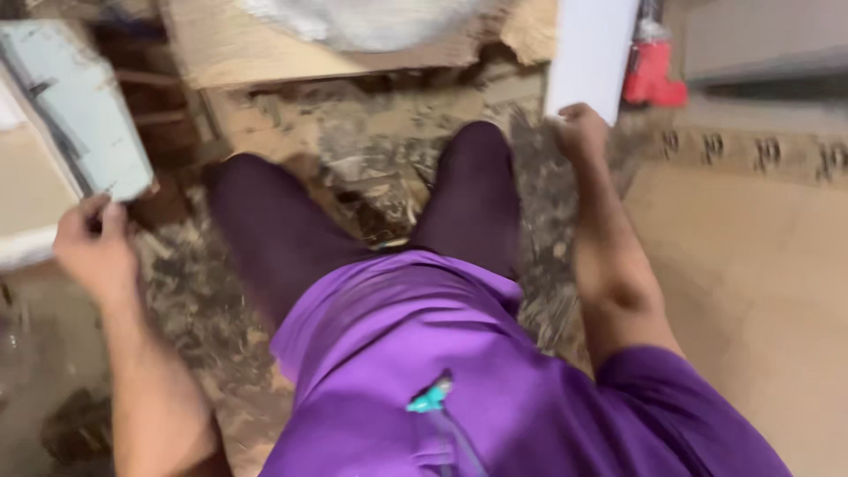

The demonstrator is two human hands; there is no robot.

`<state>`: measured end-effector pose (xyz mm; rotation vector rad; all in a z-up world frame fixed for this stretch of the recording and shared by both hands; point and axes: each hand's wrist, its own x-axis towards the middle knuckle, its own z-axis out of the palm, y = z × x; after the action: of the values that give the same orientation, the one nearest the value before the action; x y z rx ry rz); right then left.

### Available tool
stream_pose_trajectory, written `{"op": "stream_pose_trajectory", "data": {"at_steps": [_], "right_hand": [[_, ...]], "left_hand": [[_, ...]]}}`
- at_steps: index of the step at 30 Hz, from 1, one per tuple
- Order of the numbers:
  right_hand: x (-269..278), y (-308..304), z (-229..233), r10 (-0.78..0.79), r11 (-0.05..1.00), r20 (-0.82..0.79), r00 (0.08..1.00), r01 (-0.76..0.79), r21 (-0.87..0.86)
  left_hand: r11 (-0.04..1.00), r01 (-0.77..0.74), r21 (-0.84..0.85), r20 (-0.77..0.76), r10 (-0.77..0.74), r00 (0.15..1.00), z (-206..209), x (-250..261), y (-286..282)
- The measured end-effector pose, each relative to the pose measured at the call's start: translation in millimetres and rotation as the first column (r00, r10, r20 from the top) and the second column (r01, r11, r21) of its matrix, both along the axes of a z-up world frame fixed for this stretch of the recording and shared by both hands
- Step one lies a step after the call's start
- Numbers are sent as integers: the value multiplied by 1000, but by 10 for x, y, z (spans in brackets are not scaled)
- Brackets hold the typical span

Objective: The person sands the edges of small white rectangular pieces on a rotating grinding wheel. They then pick up a larger white board with grid lines and sand its edges on the same wheel.

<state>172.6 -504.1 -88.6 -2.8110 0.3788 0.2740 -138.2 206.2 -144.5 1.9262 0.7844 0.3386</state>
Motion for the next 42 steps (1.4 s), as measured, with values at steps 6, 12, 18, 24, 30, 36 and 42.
{"op": "stream_pose_trajectory", "data": {"at_steps": [6,12,18,24,30,36,42], "right_hand": [[-180,-473,-519,-438,750,-184,880,470,466],[-90,-383,-1182,-572,-68,-610,548,710,701],[-1,-69,-1473,-474,-685,-779,411,383,619],[59,-65,-1396,-664,-590,-637,392,248,768],[57,-318,-1093,-579,-563,-626,522,299,770],[206,-380,152,-778,-163,-218,589,147,976],[206,-732,1128,-634,593,370,679,120,796]], "left_hand": [[959,269,93,-175,-250,952,563,97,-417],[878,444,179,-351,-364,862,847,322,-592],[783,547,294,-574,-313,757,1029,600,-780],[842,482,243,-563,-283,777,1080,654,-795],[874,458,164,-554,-303,776,1167,732,-881],[809,544,222,-511,-378,772,1278,811,-1023],[779,559,285,-480,-389,786,1227,748,-1015]]}}
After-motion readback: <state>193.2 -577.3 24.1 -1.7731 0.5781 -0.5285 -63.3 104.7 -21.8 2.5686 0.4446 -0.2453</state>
